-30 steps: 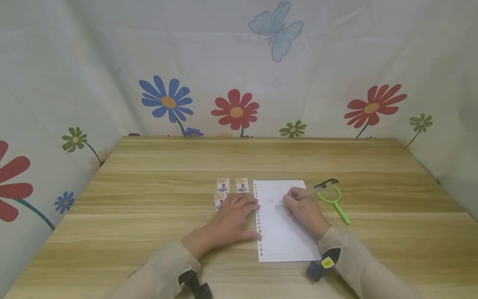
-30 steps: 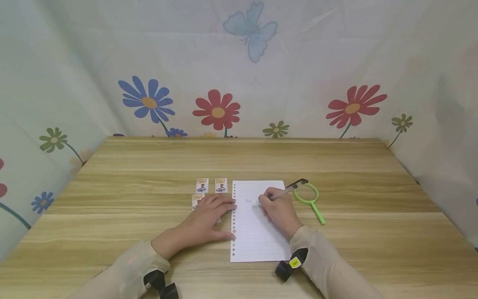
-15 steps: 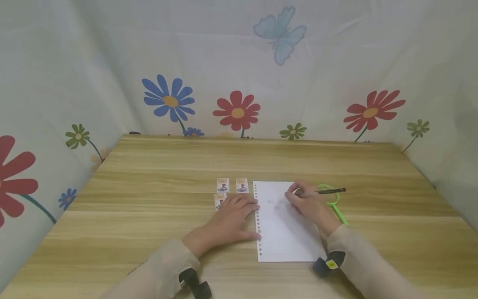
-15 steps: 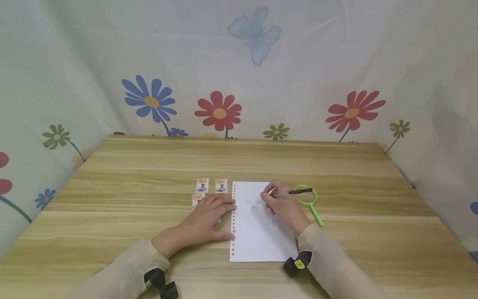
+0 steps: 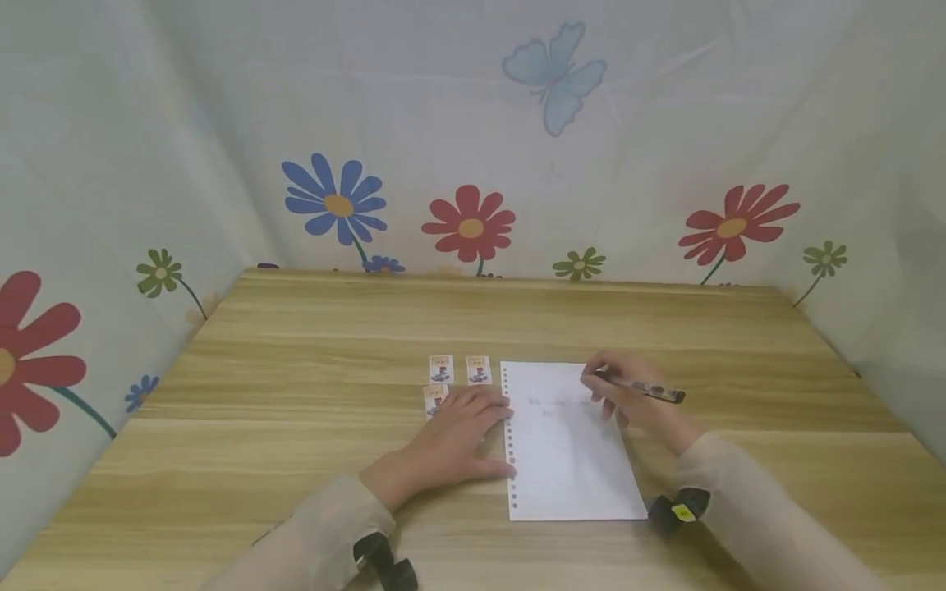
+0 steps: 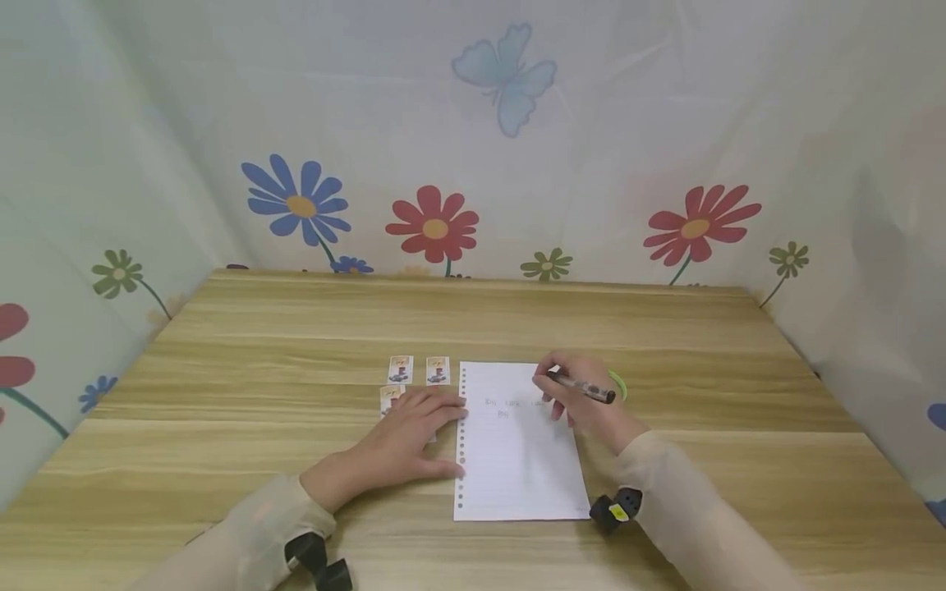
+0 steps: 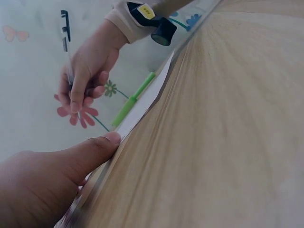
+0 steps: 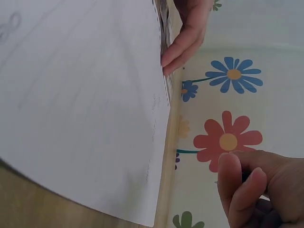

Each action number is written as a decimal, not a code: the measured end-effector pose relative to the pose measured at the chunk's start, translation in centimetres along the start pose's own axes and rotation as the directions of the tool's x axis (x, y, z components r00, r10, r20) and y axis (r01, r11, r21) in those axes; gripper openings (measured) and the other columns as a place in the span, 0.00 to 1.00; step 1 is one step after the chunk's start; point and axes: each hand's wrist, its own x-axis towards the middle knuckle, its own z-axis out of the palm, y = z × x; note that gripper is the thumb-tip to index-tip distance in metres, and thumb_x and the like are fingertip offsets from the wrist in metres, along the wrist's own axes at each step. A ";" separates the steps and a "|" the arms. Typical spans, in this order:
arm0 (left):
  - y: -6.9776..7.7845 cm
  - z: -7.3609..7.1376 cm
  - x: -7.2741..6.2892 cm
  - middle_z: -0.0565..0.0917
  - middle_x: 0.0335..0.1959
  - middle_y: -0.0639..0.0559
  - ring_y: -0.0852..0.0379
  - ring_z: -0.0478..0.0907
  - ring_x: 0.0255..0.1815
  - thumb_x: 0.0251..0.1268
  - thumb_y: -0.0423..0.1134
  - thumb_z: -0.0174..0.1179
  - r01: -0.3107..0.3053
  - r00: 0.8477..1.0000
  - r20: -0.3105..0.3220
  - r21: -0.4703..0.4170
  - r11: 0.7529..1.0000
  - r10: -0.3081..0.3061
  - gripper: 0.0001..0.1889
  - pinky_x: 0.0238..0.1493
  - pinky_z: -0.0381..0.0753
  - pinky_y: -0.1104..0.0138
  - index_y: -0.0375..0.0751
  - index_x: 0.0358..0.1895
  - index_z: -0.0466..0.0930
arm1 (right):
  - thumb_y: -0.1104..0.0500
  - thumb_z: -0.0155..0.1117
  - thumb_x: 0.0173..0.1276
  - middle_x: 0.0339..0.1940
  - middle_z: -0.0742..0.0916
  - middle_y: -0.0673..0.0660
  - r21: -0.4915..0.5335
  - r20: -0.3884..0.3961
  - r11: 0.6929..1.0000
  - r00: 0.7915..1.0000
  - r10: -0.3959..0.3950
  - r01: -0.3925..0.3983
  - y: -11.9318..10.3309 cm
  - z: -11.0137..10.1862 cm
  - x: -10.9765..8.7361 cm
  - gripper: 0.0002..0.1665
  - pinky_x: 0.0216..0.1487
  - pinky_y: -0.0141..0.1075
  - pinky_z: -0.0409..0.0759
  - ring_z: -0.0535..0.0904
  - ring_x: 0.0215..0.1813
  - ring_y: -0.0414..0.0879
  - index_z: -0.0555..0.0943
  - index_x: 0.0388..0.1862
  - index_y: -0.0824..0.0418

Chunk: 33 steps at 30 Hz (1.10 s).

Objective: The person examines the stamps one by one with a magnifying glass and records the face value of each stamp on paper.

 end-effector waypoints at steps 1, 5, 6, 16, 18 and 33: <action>0.0 -0.1 0.0 0.70 0.69 0.53 0.50 0.59 0.74 0.52 0.69 0.60 0.001 1.000 0.000 0.000 1.000 -0.001 0.41 0.76 0.53 0.51 0.47 0.65 0.71 | 0.59 0.60 0.69 0.31 0.85 0.64 -0.010 0.002 1.000 1.000 -0.009 0.009 0.0 -0.2 -0.1 0.11 0.17 0.36 0.77 0.78 0.22 0.46 0.77 0.46 0.65; 0.2 -0.2 -0.1 0.70 0.69 0.52 0.49 0.59 0.74 0.52 0.68 0.60 -0.004 1.000 -0.004 -0.003 1.000 0.004 0.40 0.76 0.53 0.49 0.47 0.64 0.72 | 0.63 0.62 0.67 0.32 0.85 0.65 -0.037 0.002 0.997 0.998 -0.064 0.065 0.1 -1.0 -0.3 0.11 0.21 0.36 0.80 0.79 0.24 0.48 0.78 0.46 0.67; 0.2 -0.2 -0.1 0.70 0.69 0.52 0.49 0.59 0.74 0.52 0.68 0.60 -0.008 1.000 -0.006 -0.002 1.000 0.008 0.40 0.76 0.53 0.49 0.47 0.64 0.72 | 0.64 0.63 0.66 0.33 0.86 0.64 -0.060 -0.006 0.995 0.997 -0.081 0.080 0.2 -1.1 -0.3 0.12 0.22 0.35 0.80 0.79 0.26 0.47 0.78 0.46 0.67; 0.3 -0.4 -0.2 0.71 0.68 0.51 0.49 0.60 0.74 0.53 0.66 0.61 -0.035 0.999 -0.023 -0.027 0.999 0.034 0.36 0.76 0.54 0.49 0.49 0.62 0.74 | 0.71 0.63 0.60 0.38 0.87 0.62 -0.131 -0.022 0.988 0.996 -0.085 0.081 0.9 -2.1 -0.5 0.17 0.30 0.30 0.84 0.82 0.33 0.45 0.78 0.49 0.68; 0.3 -0.5 -0.2 0.71 0.68 0.51 0.49 0.60 0.74 0.54 0.66 0.61 -0.036 0.999 -0.032 -0.035 0.999 0.035 0.35 0.76 0.54 0.49 0.49 0.62 0.74 | 0.70 0.63 0.60 0.38 0.87 0.61 -0.123 -0.021 0.988 0.995 -0.093 0.089 1.0 -2.4 -0.6 0.18 0.31 0.31 0.84 0.82 0.33 0.46 0.78 0.50 0.68; 0.0 -0.2 -0.2 0.71 0.68 0.51 0.50 0.62 0.73 0.55 0.65 0.60 -0.029 0.998 -0.053 -0.032 0.999 0.027 0.34 0.76 0.56 0.50 0.50 0.62 0.75 | 0.69 0.62 0.63 0.38 0.85 0.64 -0.021 0.033 0.989 0.989 -0.143 0.144 1.1 -4.6 -1.3 0.19 0.30 0.34 0.86 0.84 0.38 0.53 0.75 0.53 0.71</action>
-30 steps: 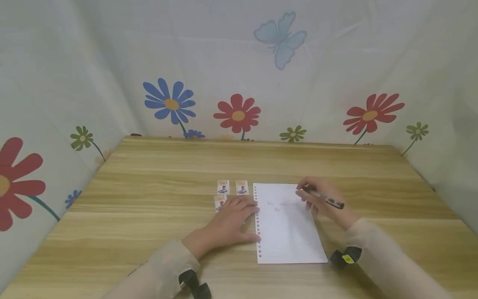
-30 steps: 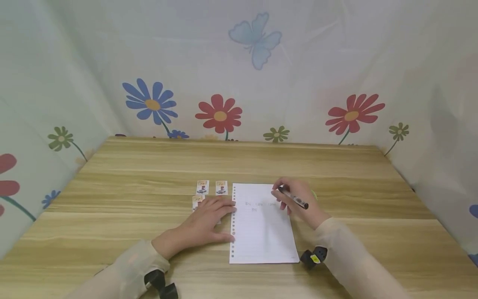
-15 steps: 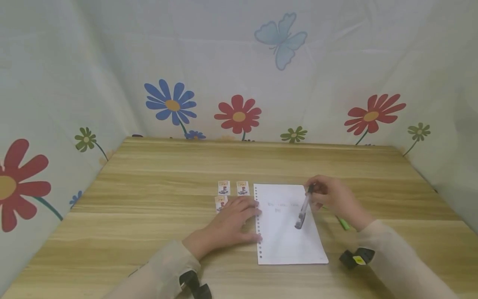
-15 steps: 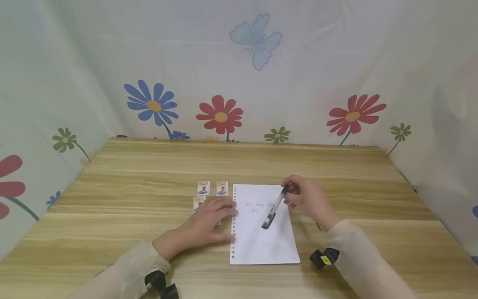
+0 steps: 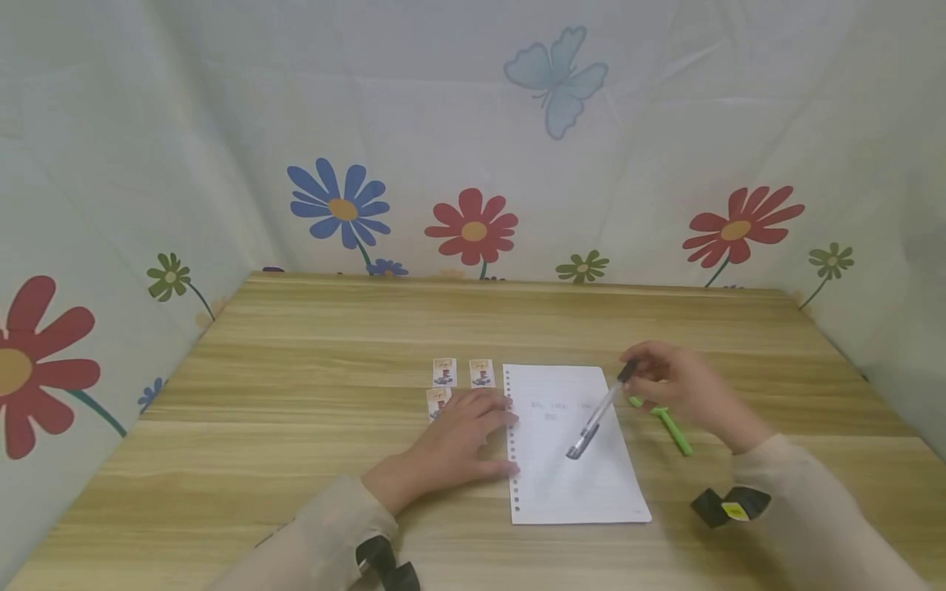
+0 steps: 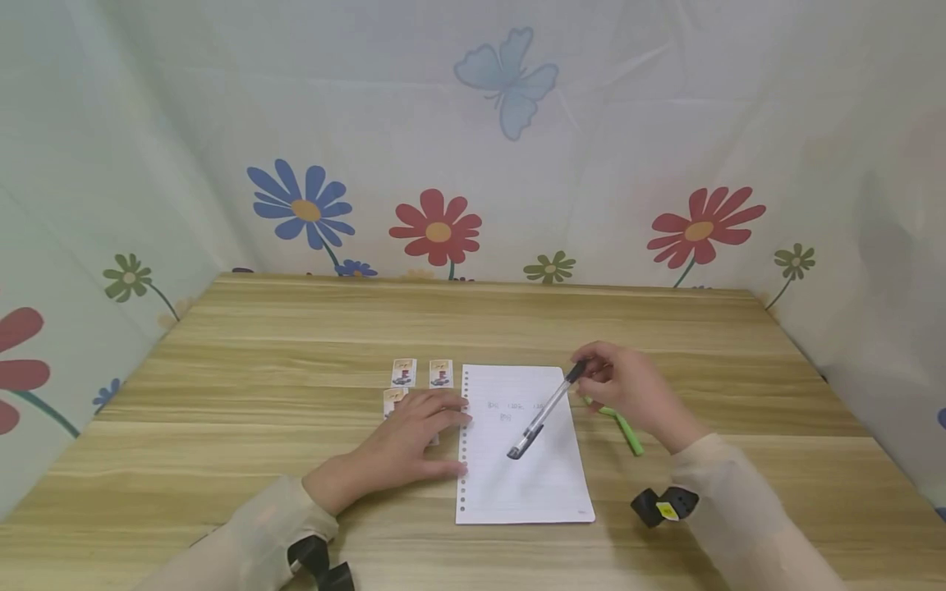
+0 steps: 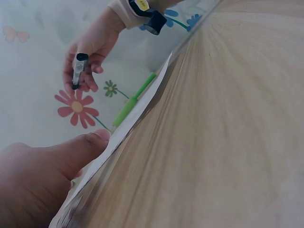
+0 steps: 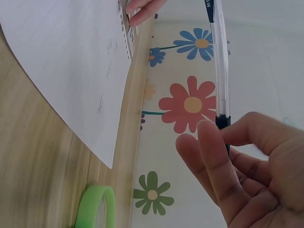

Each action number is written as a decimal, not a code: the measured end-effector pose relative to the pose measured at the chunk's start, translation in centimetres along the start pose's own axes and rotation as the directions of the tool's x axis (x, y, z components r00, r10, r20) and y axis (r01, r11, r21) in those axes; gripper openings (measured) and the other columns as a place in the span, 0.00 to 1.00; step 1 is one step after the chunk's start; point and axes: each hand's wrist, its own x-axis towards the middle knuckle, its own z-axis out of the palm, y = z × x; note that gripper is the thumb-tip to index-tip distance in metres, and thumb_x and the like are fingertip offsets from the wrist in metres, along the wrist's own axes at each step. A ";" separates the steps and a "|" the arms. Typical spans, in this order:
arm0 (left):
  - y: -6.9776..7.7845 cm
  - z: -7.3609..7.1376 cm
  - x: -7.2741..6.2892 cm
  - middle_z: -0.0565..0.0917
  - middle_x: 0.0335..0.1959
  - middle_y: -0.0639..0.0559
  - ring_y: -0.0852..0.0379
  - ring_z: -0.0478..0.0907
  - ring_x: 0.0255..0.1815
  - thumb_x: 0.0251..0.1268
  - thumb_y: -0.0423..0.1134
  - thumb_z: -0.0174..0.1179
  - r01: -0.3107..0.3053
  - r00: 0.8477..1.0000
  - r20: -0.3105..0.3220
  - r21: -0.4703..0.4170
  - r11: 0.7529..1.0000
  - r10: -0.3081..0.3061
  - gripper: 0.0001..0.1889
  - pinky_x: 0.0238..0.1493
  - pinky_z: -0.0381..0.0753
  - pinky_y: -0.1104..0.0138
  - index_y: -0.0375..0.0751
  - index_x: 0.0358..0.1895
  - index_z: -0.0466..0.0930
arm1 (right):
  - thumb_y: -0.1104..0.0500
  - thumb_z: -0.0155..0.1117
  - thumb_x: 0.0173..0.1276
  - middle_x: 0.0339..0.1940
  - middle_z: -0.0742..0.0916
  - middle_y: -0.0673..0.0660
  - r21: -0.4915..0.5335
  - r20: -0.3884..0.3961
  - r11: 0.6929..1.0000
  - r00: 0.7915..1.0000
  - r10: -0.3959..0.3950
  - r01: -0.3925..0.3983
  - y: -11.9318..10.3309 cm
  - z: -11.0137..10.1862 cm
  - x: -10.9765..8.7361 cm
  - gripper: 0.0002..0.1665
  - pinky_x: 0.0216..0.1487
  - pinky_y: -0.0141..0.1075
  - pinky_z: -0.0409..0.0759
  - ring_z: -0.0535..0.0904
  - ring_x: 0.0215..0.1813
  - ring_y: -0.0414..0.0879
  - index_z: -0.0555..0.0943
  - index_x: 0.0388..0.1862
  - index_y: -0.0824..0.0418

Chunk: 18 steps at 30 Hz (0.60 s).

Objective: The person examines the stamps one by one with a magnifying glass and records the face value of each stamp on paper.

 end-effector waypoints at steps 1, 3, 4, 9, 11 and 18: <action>-0.1 0.1 0.0 0.71 0.68 0.51 0.50 0.62 0.73 0.55 0.65 0.60 0.000 1.000 -0.001 0.000 1.000 0.000 0.34 0.76 0.56 0.50 0.50 0.62 0.75 | 0.68 0.60 0.65 0.37 0.86 0.64 -0.005 -0.006 1.000 1.000 0.007 -0.007 0.0 -0.1 0.0 0.18 0.31 0.35 0.86 0.84 0.37 0.53 0.74 0.54 0.71; -0.2 0.2 0.0 0.71 0.68 0.51 0.50 0.62 0.73 0.55 0.65 0.60 -0.002 1.000 -0.003 -0.001 1.000 0.002 0.34 0.76 0.56 0.51 0.50 0.62 0.75 | 0.65 0.58 0.67 0.37 0.86 0.63 -0.015 -0.025 1.000 1.000 0.015 -0.015 0.1 -0.2 -0.1 0.17 0.31 0.35 0.86 0.84 0.36 0.51 0.74 0.54 0.70; -0.2 0.2 0.0 0.71 0.67 0.51 0.51 0.62 0.73 0.55 0.65 0.60 -0.002 1.000 -0.003 -0.001 1.000 0.002 0.34 0.76 0.56 0.51 0.50 0.62 0.75 | 0.63 0.58 0.69 0.37 0.86 0.63 -0.023 -0.035 1.000 0.999 0.018 -0.019 0.1 -0.3 -0.2 0.17 0.30 0.34 0.86 0.84 0.35 0.51 0.74 0.54 0.70; -0.3 0.3 0.0 0.72 0.67 0.51 0.50 0.62 0.73 0.56 0.65 0.60 -0.008 1.000 -0.008 0.004 1.000 0.008 0.33 0.75 0.56 0.50 0.50 0.61 0.75 | 0.57 0.64 0.66 0.34 0.86 0.62 -0.057 -0.112 0.998 0.993 0.034 -0.041 0.2 -0.6 -0.2 0.20 0.30 0.36 0.86 0.83 0.28 0.45 0.75 0.52 0.68; -0.3 0.3 0.0 0.72 0.67 0.51 0.50 0.62 0.72 0.56 0.65 0.60 -0.010 1.000 -0.011 0.007 1.000 0.010 0.33 0.75 0.57 0.50 0.50 0.61 0.75 | 0.58 0.65 0.65 0.33 0.85 0.62 -0.072 -0.143 0.996 0.989 0.044 -0.055 0.3 -0.8 -0.2 0.20 0.30 0.37 0.86 0.83 0.26 0.44 0.75 0.51 0.67; -0.3 0.3 0.0 0.72 0.67 0.51 0.50 0.62 0.72 0.55 0.65 0.60 -0.010 1.000 -0.012 0.014 1.000 0.010 0.33 0.75 0.56 0.50 0.50 0.61 0.75 | 0.62 0.64 0.66 0.34 0.83 0.63 -0.071 -0.187 0.995 0.981 0.054 -0.068 0.5 -1.3 -0.2 0.20 0.28 0.36 0.85 0.81 0.26 0.42 0.73 0.53 0.68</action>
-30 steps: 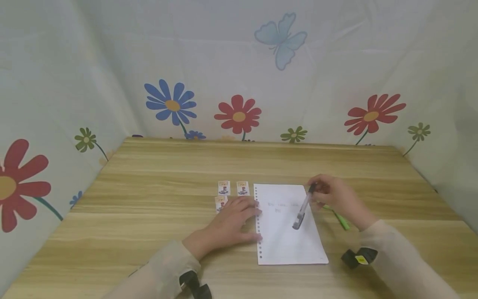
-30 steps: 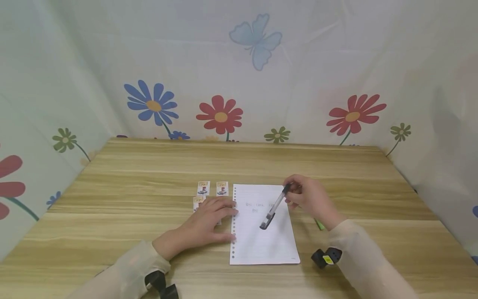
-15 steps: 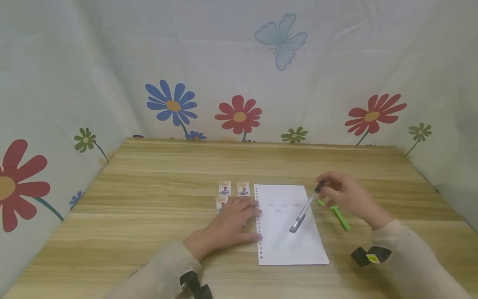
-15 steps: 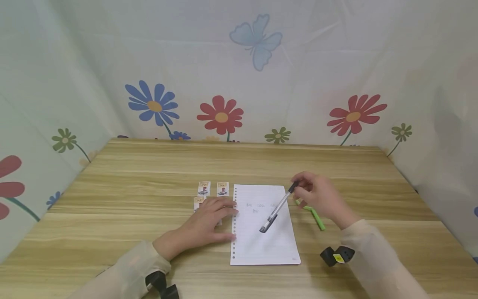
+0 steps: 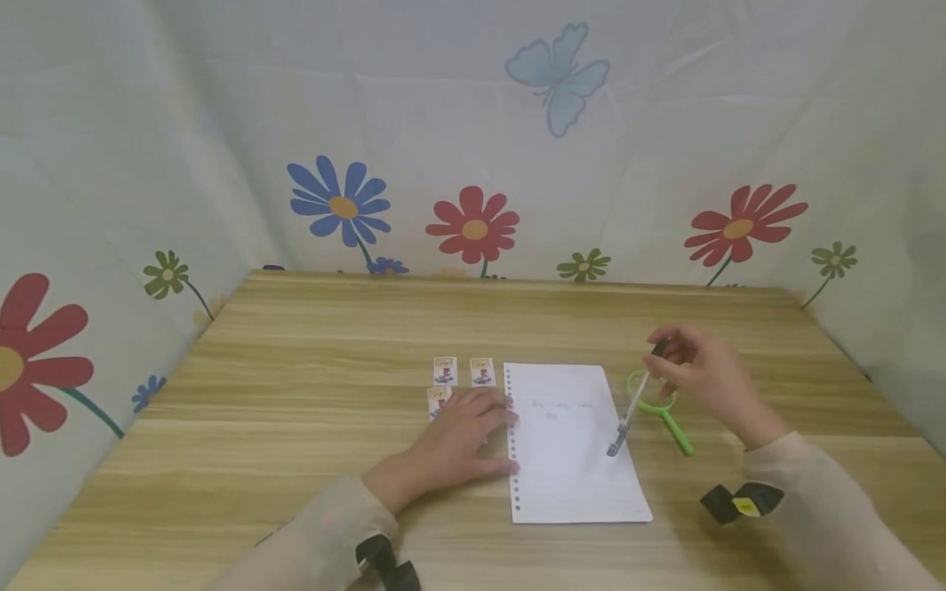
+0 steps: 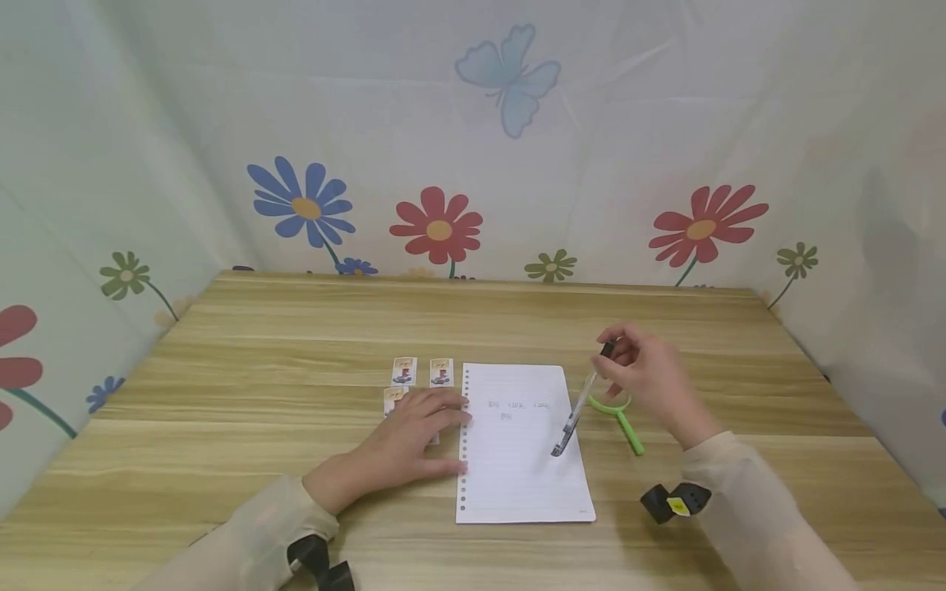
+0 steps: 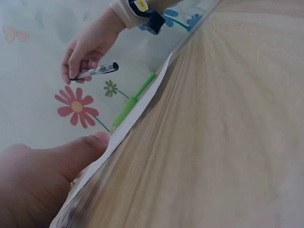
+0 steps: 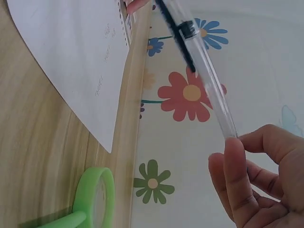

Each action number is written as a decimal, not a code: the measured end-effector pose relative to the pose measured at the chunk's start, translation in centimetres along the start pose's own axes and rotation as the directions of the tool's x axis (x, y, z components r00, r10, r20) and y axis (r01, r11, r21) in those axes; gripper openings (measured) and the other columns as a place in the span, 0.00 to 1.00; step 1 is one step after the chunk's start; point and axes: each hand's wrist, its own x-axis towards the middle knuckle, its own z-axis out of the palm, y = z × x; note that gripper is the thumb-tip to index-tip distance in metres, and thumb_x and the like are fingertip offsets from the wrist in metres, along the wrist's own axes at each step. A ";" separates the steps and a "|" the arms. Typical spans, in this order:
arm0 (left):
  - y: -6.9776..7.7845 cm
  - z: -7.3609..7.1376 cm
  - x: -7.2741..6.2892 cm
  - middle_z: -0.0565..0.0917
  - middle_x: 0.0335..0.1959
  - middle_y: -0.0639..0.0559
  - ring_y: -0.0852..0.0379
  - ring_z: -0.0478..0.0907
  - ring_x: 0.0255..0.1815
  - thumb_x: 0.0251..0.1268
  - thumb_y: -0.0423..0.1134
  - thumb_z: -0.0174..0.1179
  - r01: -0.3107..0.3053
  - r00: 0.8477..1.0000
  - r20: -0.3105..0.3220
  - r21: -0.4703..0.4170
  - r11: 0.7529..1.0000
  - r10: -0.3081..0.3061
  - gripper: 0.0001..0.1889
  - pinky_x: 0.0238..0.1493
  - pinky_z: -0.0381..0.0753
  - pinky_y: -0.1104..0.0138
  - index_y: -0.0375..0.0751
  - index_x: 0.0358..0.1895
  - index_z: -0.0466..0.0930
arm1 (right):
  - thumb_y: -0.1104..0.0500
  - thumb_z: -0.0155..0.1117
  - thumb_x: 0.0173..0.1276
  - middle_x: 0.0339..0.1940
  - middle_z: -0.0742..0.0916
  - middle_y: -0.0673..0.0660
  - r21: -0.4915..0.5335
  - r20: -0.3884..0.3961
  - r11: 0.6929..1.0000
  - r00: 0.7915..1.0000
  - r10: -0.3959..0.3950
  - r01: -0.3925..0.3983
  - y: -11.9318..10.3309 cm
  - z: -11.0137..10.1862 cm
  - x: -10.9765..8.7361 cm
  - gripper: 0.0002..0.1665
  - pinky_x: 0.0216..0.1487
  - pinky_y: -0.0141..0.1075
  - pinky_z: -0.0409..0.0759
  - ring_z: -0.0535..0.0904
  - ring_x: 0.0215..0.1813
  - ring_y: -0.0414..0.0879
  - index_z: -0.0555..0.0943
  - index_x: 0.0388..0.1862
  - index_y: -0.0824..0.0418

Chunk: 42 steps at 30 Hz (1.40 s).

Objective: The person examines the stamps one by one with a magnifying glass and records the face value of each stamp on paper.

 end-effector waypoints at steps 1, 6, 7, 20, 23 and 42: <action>0.0 0.0 0.0 0.72 0.67 0.51 0.50 0.62 0.72 0.55 0.65 0.60 -0.001 1.000 -0.001 -0.001 1.000 0.001 0.33 0.75 0.56 0.50 0.50 0.61 0.75 | 0.62 0.63 0.66 0.35 0.82 0.63 0.009 0.002 1.000 1.000 0.001 -0.001 0.0 -0.1 0.0 0.20 0.28 0.35 0.85 0.81 0.27 0.41 0.72 0.54 0.68; 0.2 -0.3 0.0 0.72 0.67 0.50 0.49 0.62 0.72 0.56 0.64 0.60 0.000 1.000 -0.004 -0.009 1.000 0.000 0.34 0.75 0.57 0.49 0.49 0.61 0.75 | 0.66 0.60 0.67 0.36 0.79 0.64 0.015 0.041 0.999 0.999 -0.030 0.029 0.2 -0.4 0.0 0.21 0.27 0.36 0.85 0.81 0.28 0.41 0.71 0.58 0.68; 0.2 -0.3 0.0 0.72 0.67 0.50 0.49 0.62 0.72 0.56 0.64 0.60 0.001 1.000 -0.005 -0.012 1.000 -0.001 0.34 0.75 0.57 0.49 0.49 0.61 0.75 | 0.67 0.60 0.67 0.36 0.79 0.64 0.005 0.059 0.999 0.998 -0.038 0.038 0.3 -0.4 0.0 0.22 0.26 0.36 0.85 0.81 0.27 0.41 0.71 0.59 0.67; 0.0 -0.2 0.1 0.73 0.66 0.51 0.50 0.64 0.71 0.54 0.64 0.62 -0.014 0.999 -0.034 -0.016 1.000 0.014 0.33 0.74 0.58 0.50 0.49 0.60 0.75 | 0.68 0.60 0.66 0.34 0.81 0.62 -0.051 0.251 0.998 0.967 0.032 -0.020 1.4 2.3 0.0 0.28 0.23 0.35 0.80 0.76 0.24 0.45 0.62 0.62 0.70; 0.1 -0.2 0.1 0.73 0.66 0.51 0.49 0.63 0.72 0.54 0.64 0.62 -0.012 1.000 -0.018 -0.010 1.000 0.012 0.33 0.75 0.57 0.49 0.49 0.60 0.76 | 0.68 0.60 0.66 0.32 0.83 0.61 -0.053 0.248 0.998 0.967 0.053 -0.041 1.5 2.9 0.0 0.24 0.24 0.34 0.80 0.77 0.24 0.45 0.64 0.58 0.72; 0.2 0.0 0.1 0.74 0.64 0.52 0.49 0.62 0.72 0.53 0.65 0.62 0.001 1.000 0.020 0.016 1.000 -0.002 0.34 0.76 0.55 0.49 0.48 0.60 0.76 | 0.64 0.64 0.64 0.21 0.83 0.54 -0.210 0.286 0.972 0.944 0.165 -0.106 1.7 4.6 0.2 0.21 0.26 0.33 0.77 0.77 0.20 0.42 0.71 0.51 0.74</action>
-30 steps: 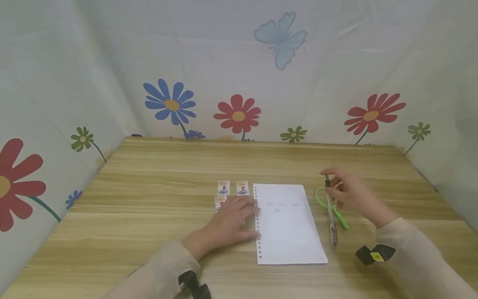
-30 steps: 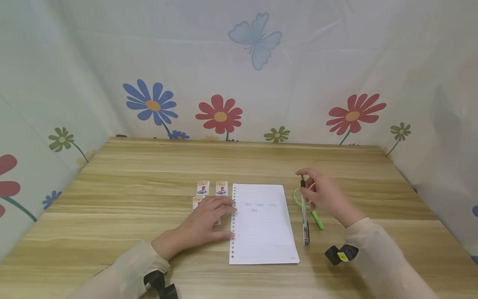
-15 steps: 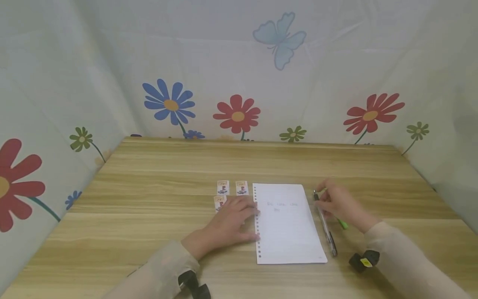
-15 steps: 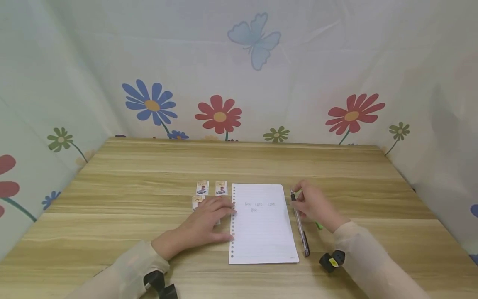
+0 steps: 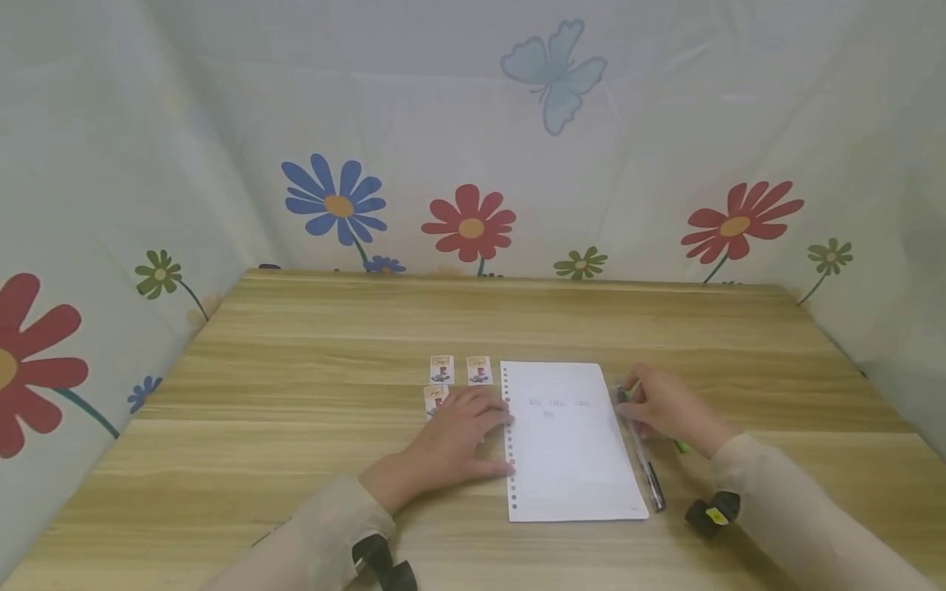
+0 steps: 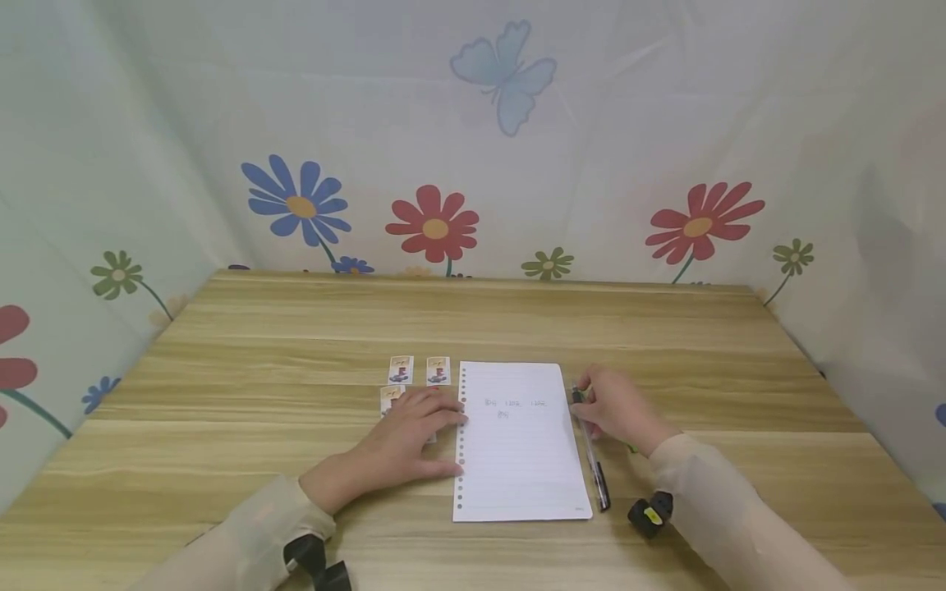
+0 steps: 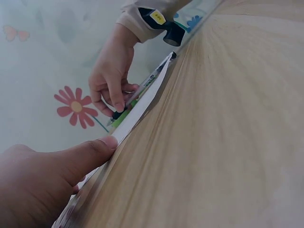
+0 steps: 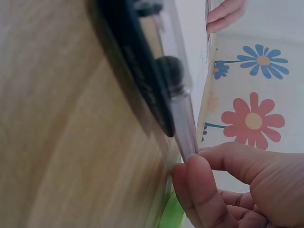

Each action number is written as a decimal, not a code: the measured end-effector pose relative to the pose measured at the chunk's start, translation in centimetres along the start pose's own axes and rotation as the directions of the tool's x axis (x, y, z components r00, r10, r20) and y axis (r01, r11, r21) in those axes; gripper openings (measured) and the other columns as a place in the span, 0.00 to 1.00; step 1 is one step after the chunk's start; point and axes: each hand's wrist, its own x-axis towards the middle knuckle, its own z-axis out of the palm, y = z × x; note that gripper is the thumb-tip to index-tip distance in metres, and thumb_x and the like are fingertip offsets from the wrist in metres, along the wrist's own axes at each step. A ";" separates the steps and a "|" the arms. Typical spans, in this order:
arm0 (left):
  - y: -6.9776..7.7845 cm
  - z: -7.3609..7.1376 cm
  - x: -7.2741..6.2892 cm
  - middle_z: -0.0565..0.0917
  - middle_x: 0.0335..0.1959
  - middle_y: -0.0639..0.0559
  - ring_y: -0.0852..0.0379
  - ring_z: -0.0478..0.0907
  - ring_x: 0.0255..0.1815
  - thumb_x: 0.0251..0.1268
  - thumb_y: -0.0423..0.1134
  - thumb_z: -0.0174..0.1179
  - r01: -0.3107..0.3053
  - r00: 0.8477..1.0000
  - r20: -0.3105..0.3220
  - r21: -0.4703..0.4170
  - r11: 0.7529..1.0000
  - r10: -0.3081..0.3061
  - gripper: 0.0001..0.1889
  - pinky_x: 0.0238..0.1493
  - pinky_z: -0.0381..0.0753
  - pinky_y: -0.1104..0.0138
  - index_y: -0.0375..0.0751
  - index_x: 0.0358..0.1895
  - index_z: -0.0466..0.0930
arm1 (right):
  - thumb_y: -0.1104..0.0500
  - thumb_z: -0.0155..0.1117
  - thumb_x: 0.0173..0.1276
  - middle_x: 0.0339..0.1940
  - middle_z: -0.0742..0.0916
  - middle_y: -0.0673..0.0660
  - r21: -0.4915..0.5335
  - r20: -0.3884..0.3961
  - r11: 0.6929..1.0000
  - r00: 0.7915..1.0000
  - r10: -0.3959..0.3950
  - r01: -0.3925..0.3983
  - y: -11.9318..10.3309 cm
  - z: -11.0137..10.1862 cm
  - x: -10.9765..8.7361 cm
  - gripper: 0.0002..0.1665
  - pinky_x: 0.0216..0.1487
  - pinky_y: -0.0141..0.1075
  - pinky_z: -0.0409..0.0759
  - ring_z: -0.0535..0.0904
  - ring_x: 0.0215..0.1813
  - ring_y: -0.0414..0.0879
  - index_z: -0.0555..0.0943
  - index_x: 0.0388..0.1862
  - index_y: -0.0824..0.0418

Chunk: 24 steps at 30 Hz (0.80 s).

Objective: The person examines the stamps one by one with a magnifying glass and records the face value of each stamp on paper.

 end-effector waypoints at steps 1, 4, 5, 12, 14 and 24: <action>0.0 0.0 0.0 0.74 0.64 0.52 0.49 0.62 0.72 0.53 0.65 0.62 -0.001 1.000 -0.002 0.002 1.000 0.001 0.34 0.76 0.55 0.49 0.48 0.60 0.76 | 0.64 0.64 0.64 0.21 0.83 0.54 0.001 0.003 1.000 1.000 0.001 -0.001 -0.1 0.0 0.0 0.22 0.26 0.33 0.77 0.77 0.20 0.42 0.70 0.52 0.74; 0.0 -0.2 0.0 0.74 0.64 0.52 0.49 0.62 0.72 0.53 0.65 0.62 0.001 1.000 -0.006 0.003 1.000 -0.001 0.34 0.76 0.55 0.50 0.48 0.60 0.76 | 0.64 0.64 0.63 0.21 0.82 0.54 -0.009 0.005 1.000 1.000 0.003 -0.003 -0.1 0.2 0.2 0.23 0.24 0.33 0.77 0.77 0.19 0.42 0.70 0.53 0.74; 0.0 -0.2 0.0 0.74 0.64 0.52 0.49 0.62 0.72 0.53 0.65 0.62 0.001 1.000 -0.006 0.002 1.000 -0.001 0.34 0.76 0.55 0.50 0.48 0.60 0.76 | 0.65 0.64 0.63 0.21 0.82 0.54 -0.017 0.007 1.000 1.000 0.002 -0.001 -0.2 0.2 0.2 0.23 0.24 0.33 0.77 0.77 0.19 0.41 0.70 0.53 0.74; 0.0 -0.2 -0.1 0.74 0.65 0.52 0.49 0.62 0.72 0.55 0.65 0.61 -0.002 1.000 -0.001 -0.006 1.000 0.002 0.33 0.76 0.55 0.49 0.49 0.60 0.75 | 0.64 0.64 0.64 0.21 0.82 0.53 -0.058 -0.004 0.998 1.000 0.004 -0.004 -0.3 0.4 0.0 0.20 0.21 0.33 0.75 0.76 0.18 0.41 0.72 0.51 0.72; 0.0 -0.2 -0.1 0.73 0.65 0.52 0.49 0.62 0.72 0.55 0.65 0.60 -0.004 1.000 -0.002 -0.012 1.000 0.004 0.33 0.75 0.55 0.49 0.50 0.61 0.75 | 0.63 0.63 0.65 0.21 0.82 0.54 -0.051 -0.007 0.999 1.000 0.011 -0.012 -0.2 0.2 -0.2 0.19 0.20 0.33 0.75 0.76 0.18 0.42 0.73 0.51 0.71; -0.6 -1.3 0.4 0.80 0.57 0.49 0.48 0.72 0.63 0.53 0.56 0.67 -0.033 0.982 -0.185 -0.020 0.999 0.029 0.28 0.69 0.65 0.51 0.44 0.55 0.80 | 0.59 0.63 0.65 0.31 0.83 0.60 -0.083 -0.110 0.996 0.994 0.005 -0.015 0.6 -1.7 -1.0 0.16 0.24 0.34 0.75 0.75 0.27 0.45 0.76 0.46 0.68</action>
